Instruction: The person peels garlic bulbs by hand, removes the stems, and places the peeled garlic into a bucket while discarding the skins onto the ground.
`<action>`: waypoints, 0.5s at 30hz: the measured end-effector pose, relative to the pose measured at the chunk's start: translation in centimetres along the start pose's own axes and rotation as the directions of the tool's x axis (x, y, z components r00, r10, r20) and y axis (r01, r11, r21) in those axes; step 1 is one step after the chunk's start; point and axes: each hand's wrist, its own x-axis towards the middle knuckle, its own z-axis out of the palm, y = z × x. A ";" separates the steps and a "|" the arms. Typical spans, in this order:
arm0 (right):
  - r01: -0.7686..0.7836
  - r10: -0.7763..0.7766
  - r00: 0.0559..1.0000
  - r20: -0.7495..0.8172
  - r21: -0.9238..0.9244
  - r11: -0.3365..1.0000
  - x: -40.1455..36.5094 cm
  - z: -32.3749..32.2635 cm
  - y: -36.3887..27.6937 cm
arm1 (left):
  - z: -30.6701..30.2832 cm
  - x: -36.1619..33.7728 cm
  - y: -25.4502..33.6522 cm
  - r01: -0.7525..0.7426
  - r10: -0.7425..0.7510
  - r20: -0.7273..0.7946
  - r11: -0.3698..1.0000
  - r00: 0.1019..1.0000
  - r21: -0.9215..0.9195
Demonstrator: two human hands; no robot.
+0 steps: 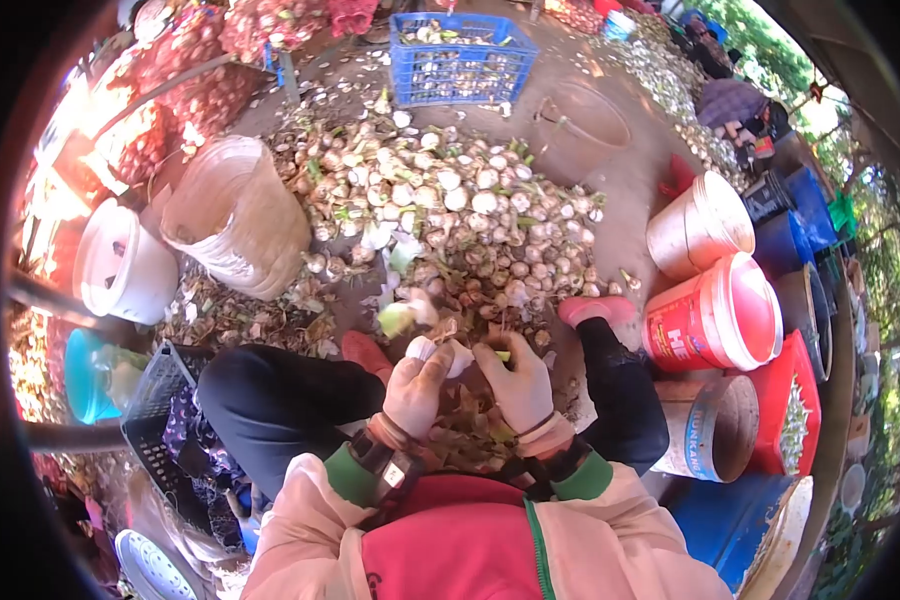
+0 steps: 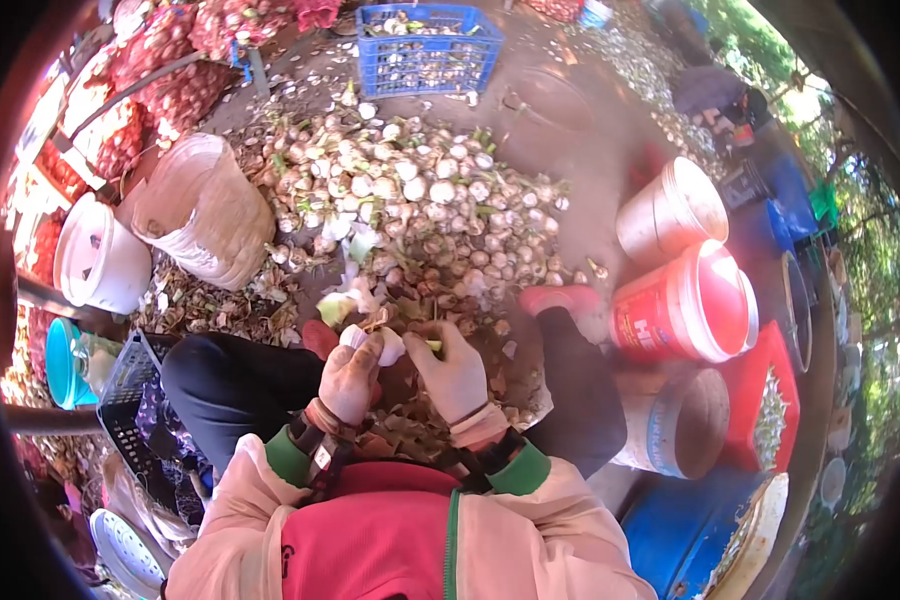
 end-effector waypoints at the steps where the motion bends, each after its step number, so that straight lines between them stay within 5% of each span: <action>1: 0.000 0.000 1.000 0.009 -0.011 1.000 0.1 0.4 0.9 | -0.4 0.1 0.0 -0.119 0.123 -0.046 0.990 0.991 0.080; 2: -0.131 0.118 0.991 0.066 0.276 0.952 0.5 0.8 2.8 | -0.7 0.2 0.7 -0.117 0.120 -0.051 0.991 0.991 0.071; 3: -0.263 0.217 0.965 0.149 0.528 0.807 0.9 1.2 4.8 | -0.9 0.4 1.4 -0.120 0.107 -0.100 0.983 0.989 -0.138; 4: -0.273 0.230 0.962 0.148 0.520 0.810 1.3 1.5 6.3 | -1.1 0.8 2.1 -0.128 0.082 -0.147 0.932 0.986 -0.340; 5: -0.213 0.139 0.976 0.170 0.578 0.788 1.8 1.9 7.8 | -1.7 1.5 2.8 -0.268 0.217 -0.166 0.870 0.962 -0.414; 8: -0.160 0.039 0.974 0.225 0.548 0.821 4.0 1.4 12.2 | -7.2 3.6 1.0 -0.354 0.140 -0.541 0.881 0.830 -0.315; 9: 0.039 -0.037 0.981 0.190 -0.009 0.999 5.0 1.4 13.4 | -7.6 3.2 0.8 -0.281 0.159 -0.566 0.950 0.809 -0.134; 10: 0.215 -0.120 0.972 0.202 -0.563 0.798 6.0 1.4 14.0 | -9.6 3.4 -2.2 -0.227 0.141 -0.550 0.970 0.823 -0.091; 11: 0.220 -0.099 0.967 0.234 -0.573 0.789 6.9 2.8 10.3 | -8.1 3.6 -2.8 -0.204 0.016 -0.601 0.948 0.799 -0.245; 12: 0.333 -0.242 0.941 0.237 -0.512 0.792 7.8 5.1 6.4 | -6.7 3.9 -3.6 -0.182 -0.118 -0.630 0.902 0.768 -0.391; 13: 0.143 -0.102 0.956 0.274 -0.137 0.980 10.3 8.3 6.5 | -7.9 3.5 -5.0 -0.064 0.033 -0.569 0.997 0.822 -0.036; 14: 0.110 -0.174 0.933 0.313 0.212 0.971 10.9 9.9 2.9 | -9.7 3.8 -7.2 -0.074 0.146 -0.473 0.983 0.869 0.166; 15: -0.001 -0.246 0.904 0.351 0.575 0.818 11.4 11.4 -0.7 | -11.5 4.0 -9.4 -0.117 0.258 -0.364 0.923 0.895 0.366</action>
